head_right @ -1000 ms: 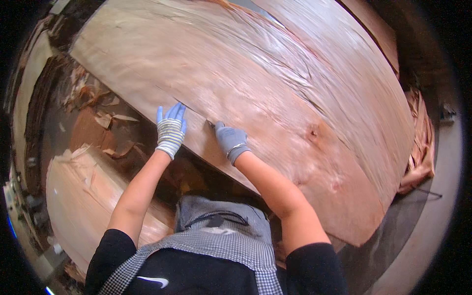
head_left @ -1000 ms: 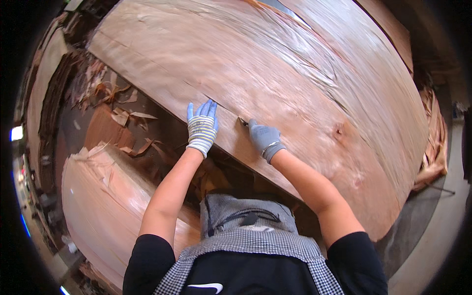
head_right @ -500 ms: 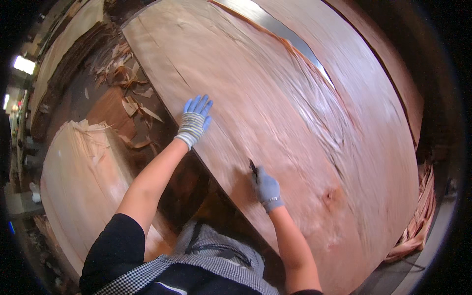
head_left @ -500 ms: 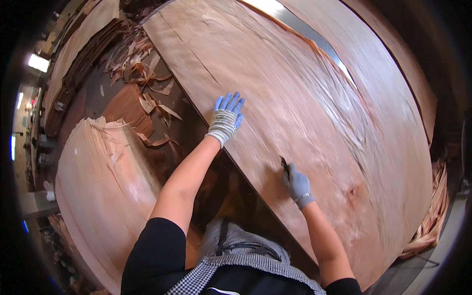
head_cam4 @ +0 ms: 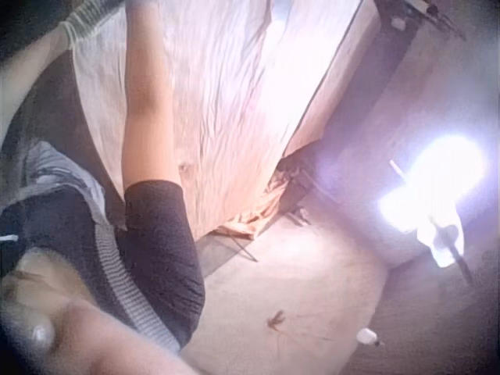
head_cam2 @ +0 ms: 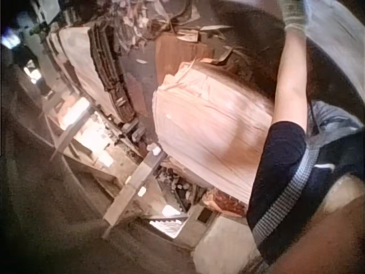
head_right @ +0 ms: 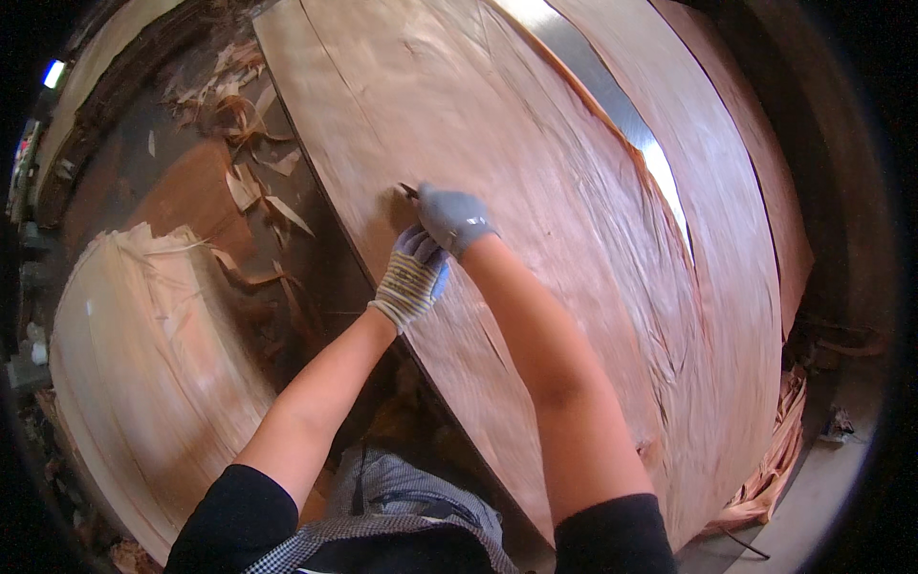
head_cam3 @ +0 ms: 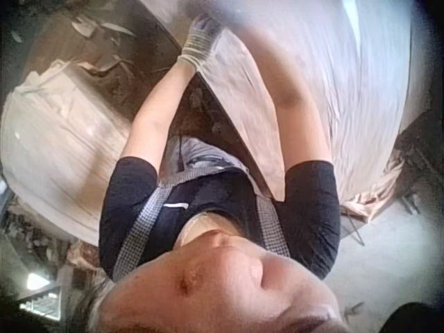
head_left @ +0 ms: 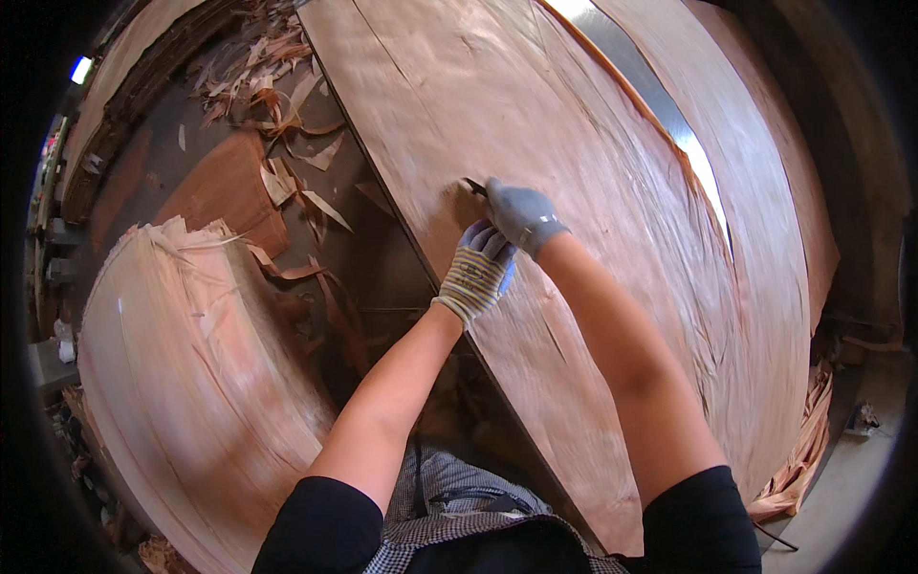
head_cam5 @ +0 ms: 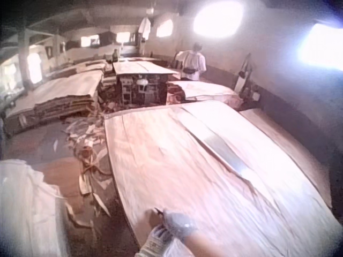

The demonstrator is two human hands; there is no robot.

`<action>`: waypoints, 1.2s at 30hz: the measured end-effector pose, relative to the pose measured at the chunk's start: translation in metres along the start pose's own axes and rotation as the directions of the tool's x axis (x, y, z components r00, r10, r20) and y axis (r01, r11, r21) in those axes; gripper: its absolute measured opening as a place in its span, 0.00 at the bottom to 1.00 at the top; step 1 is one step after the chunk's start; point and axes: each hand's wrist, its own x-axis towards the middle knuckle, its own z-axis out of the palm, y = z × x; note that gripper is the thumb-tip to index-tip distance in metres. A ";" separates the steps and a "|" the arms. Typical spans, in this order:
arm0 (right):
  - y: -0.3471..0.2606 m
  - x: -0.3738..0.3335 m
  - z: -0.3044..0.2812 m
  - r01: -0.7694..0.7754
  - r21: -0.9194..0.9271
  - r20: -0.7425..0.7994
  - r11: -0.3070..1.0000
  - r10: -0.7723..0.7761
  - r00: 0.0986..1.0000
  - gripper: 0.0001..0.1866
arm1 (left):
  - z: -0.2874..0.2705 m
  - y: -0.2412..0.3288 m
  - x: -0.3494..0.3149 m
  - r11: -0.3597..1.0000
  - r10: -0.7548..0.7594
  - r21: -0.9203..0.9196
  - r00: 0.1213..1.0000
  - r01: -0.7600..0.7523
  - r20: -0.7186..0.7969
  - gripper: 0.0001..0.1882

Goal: The person uses a thin wooden stick to measure and lift large veneer sheets from a stack, moves a sheet to a metal table, and then uses a utility knife to cut out a thin section from another veneer sheet.

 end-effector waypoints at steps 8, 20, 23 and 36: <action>0.039 -0.137 0.040 -0.286 -0.042 0.050 0.957 0.288 0.956 0.09 | 0.005 -0.002 -0.003 0.990 0.020 0.142 1.000 -0.020 -0.004 0.08; 0.108 -0.571 0.179 -0.702 0.005 0.073 0.712 0.700 0.710 0.11 | 0.026 0.066 -0.011 0.918 -0.139 0.379 0.990 0.119 0.027 0.11; 0.110 -0.566 0.169 -0.685 0.137 0.157 0.715 0.668 0.728 0.14 | 0.042 0.264 -0.070 0.970 0.209 0.076 0.954 -0.230 0.216 0.17; 0.188 -0.742 0.205 -0.434 0.377 -0.095 0.818 0.501 0.860 0.13 | 0.070 0.427 -0.184 0.891 0.280 0.166 0.799 -0.423 0.533 0.19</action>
